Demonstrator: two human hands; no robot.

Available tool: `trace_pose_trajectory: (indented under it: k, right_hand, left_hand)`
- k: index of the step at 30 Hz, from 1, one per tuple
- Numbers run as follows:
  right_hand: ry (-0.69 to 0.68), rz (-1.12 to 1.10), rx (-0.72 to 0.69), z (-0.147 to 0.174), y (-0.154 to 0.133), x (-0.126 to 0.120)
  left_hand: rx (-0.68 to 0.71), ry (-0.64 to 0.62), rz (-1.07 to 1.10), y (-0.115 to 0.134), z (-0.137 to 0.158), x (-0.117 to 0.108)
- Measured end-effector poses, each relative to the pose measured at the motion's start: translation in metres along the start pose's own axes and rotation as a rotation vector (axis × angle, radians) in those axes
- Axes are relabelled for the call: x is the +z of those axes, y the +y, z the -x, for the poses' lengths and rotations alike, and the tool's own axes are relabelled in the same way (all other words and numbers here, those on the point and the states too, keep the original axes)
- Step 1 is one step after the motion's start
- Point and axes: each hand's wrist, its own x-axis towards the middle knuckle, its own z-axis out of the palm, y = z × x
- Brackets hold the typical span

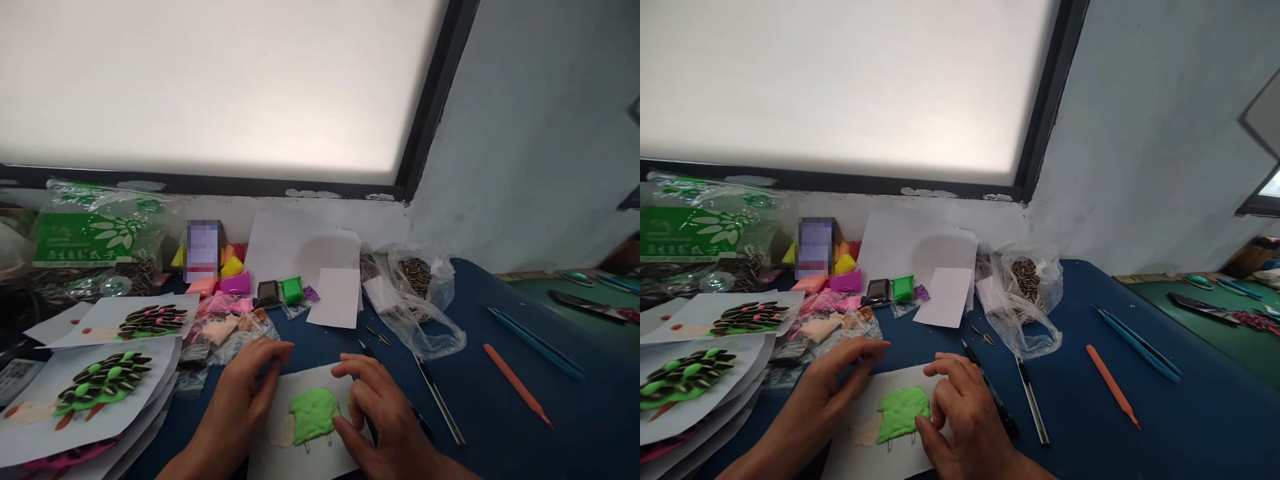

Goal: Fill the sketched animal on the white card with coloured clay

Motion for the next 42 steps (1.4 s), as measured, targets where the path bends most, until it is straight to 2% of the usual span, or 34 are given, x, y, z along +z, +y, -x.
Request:
trace_pose_trajectory:
  k: [4, 10, 15, 21, 28, 38, 42]
  right_hand:
    - [0.028, -0.039, -0.066, -0.002, -0.004, 0.000]
    - [-0.050, 0.025, -0.233, 0.000, -0.003, 0.001]
    - [0.030, -0.040, -0.341, -0.001, 0.002, 0.005]
    - [0.035, -0.077, -0.238, -0.002, -0.001, 0.001]
    - [0.076, -0.035, -0.017, -0.003, -0.001, 0.000]
    - [0.075, -0.056, 0.101, -0.002, 0.004, 0.002]
    - [0.026, -0.086, 0.133, -0.002, 0.004, 0.003]
  left_hand:
    - [-0.009, -0.040, -0.010, -0.006, 0.005, 0.008]
    - [0.037, -0.076, -0.026, -0.011, 0.008, 0.012]
    - [0.037, -0.111, -0.030, -0.014, 0.007, 0.014]
    - [0.049, -0.125, -0.029, -0.014, 0.006, 0.013]
    - [0.049, -0.142, -0.047, -0.014, 0.006, 0.013]
    - [0.109, -0.128, -0.068, -0.019, 0.009, 0.016]
    - [0.108, -0.124, -0.051, -0.021, 0.009, 0.017]
